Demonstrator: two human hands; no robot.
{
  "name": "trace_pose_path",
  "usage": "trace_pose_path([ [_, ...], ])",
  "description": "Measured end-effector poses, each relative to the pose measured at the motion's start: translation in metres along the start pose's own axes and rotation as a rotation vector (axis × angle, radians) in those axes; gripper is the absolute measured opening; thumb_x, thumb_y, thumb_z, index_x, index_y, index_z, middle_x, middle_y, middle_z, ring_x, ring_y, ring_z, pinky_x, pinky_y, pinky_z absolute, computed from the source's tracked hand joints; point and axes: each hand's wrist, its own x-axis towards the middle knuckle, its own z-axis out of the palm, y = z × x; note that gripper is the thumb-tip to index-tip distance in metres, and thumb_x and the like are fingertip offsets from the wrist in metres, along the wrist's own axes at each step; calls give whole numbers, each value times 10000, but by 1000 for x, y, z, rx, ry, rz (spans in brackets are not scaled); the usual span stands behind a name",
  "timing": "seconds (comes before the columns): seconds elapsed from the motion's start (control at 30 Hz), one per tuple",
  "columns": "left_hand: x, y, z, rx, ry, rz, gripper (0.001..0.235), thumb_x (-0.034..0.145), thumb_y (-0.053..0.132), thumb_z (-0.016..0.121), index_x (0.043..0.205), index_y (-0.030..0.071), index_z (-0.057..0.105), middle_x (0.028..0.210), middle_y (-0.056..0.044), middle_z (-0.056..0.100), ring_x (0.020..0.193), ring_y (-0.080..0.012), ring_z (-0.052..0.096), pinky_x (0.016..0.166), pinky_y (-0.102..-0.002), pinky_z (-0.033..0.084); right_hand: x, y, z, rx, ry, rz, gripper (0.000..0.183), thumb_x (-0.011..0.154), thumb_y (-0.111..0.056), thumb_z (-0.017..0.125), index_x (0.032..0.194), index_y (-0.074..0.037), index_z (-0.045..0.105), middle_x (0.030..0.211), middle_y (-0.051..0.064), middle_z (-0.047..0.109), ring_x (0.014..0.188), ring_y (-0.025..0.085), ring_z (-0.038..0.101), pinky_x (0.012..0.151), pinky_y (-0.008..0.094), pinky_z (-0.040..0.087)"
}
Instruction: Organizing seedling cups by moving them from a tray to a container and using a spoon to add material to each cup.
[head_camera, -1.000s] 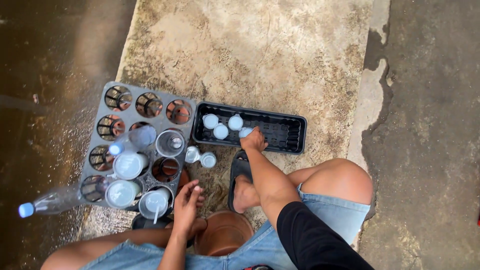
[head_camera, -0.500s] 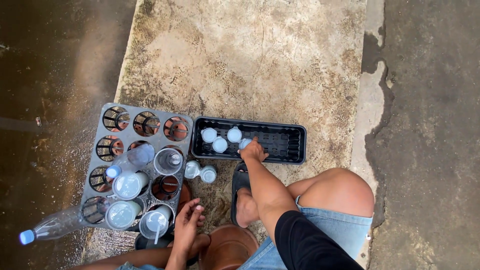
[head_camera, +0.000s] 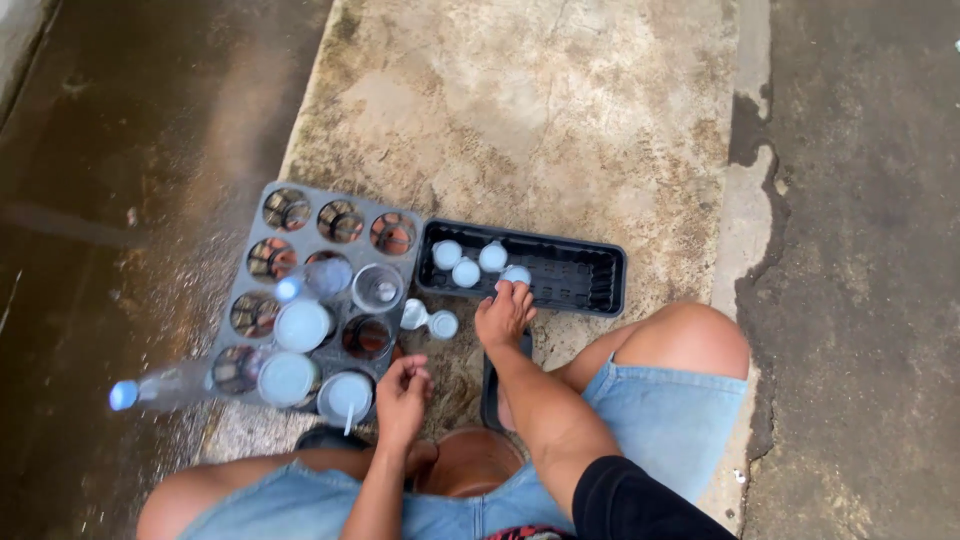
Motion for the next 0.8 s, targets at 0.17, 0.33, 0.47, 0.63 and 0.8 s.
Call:
trace_pose_path([
  [0.17,5,-9,-10,-149,101,134,186,933,-35,598,1075,-34,717,815,-102,621,695,-179,639,605,-292,571,-22,-1,14,-5,-171,-30,280,812,-234,710,1063,-217,586,1193,22,481,1178,325,518,988,516,417],
  [0.33,-16,-4,-25,-208,172,160,180,953,-20,591,1088,-6,709,833,-100,670,718,-165,657,636,-285,591,-65,-35,-19,100,-490,-95,485,854,-153,725,1311,-168,563,1350,79,424,1283,390,460,1049,556,391],
  [0.47,-19,-10,-41,-232,233,166,189,944,-22,600,1096,-26,713,847,-122,675,719,-182,684,628,-293,601,-92,-68,-19,20,-533,-99,766,853,-189,728,1540,-175,389,1526,122,307,1418,394,351,1088,562,377],
  [0.63,-25,-14,-51,-278,278,159,209,925,-21,611,1114,-35,699,866,-113,657,734,-172,686,636,-262,599,-76,-72,2,-129,-635,-131,832,906,-160,728,1617,-192,297,1643,142,236,1494,392,305,1099,566,384],
  [0.8,-13,-33,-62,-277,311,138,210,949,32,622,1117,-50,719,870,-168,682,733,-211,699,625,-303,600,-49,-68,44,-305,-687,-162,608,916,-126,702,1486,-139,490,1601,135,338,1438,413,418,1079,550,493],
])
